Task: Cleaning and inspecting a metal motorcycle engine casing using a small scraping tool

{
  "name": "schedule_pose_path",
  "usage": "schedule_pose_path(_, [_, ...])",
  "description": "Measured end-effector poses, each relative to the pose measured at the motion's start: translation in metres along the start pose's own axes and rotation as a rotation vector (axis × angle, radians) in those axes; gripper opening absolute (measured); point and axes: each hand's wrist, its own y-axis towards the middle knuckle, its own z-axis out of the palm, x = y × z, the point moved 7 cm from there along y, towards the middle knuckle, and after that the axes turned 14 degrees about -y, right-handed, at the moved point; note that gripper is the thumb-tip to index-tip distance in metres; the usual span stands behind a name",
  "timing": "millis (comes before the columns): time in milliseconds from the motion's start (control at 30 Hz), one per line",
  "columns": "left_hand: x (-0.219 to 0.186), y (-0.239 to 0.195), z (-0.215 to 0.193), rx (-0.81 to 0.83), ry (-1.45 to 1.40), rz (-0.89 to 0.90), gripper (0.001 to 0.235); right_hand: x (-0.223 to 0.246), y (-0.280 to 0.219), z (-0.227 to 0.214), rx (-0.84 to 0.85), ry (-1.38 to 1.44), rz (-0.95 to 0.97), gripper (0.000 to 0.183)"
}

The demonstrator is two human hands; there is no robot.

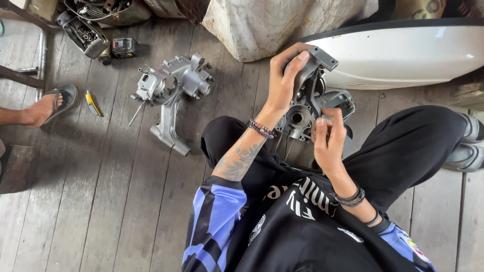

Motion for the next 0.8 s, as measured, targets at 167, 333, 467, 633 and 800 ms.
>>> schedule_pose_path(167, [-0.010,-0.001,0.002,-0.057,0.051,-0.020,0.032,-0.003,-0.012,0.006,0.064,0.053,0.050,0.018])
schedule_pose_path(333, [-0.019,0.000,0.023,0.082,0.125,-0.060,0.036,0.004,0.008,-0.013,0.063,-0.032,0.057,0.024])
schedule_pose_path(467, [-0.007,0.000,0.005,0.023,0.161,-0.048,0.035,0.007,-0.008,-0.004,0.071,-0.066,0.033,0.019])
schedule_pose_path(633, [0.019,0.000,-0.010,0.065,0.237,0.005,0.034,0.013,0.003,-0.009,0.072,-0.047,0.040,0.020])
schedule_pose_path(800, [-0.011,0.000,0.008,0.066,0.303,0.011,0.035,0.014,0.000,-0.005,0.093,-0.080,0.062,0.029])
